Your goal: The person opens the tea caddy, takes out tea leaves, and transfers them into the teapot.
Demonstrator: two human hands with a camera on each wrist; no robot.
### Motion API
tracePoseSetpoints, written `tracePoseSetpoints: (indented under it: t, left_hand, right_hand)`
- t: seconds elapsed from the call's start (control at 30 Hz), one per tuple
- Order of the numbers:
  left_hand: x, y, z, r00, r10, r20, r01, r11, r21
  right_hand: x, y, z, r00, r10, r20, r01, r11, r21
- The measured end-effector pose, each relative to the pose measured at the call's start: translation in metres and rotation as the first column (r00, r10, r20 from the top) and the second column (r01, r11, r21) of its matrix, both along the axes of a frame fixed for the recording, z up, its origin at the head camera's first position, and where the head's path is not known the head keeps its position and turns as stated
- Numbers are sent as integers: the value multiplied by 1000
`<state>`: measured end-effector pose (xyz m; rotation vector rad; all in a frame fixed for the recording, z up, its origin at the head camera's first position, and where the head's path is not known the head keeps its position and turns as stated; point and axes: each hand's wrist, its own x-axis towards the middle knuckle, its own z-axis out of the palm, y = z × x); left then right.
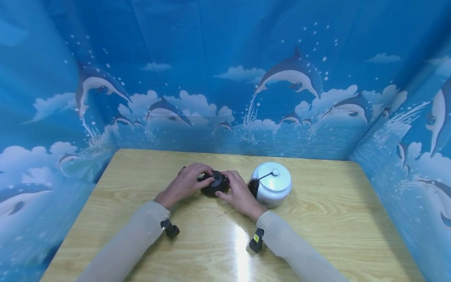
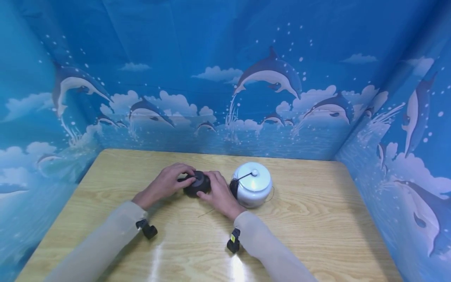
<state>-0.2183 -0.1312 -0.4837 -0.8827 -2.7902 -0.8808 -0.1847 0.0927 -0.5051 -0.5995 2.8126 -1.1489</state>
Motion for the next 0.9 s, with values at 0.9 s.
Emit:
tracePoseSetpoints:
  t: [0.9]
  left_hand:
    - [34,-36,13,991,-107,-78,113,991,76]
  right_hand:
    - [-1,2,1,1000,-1,-1,1,1000,-1]
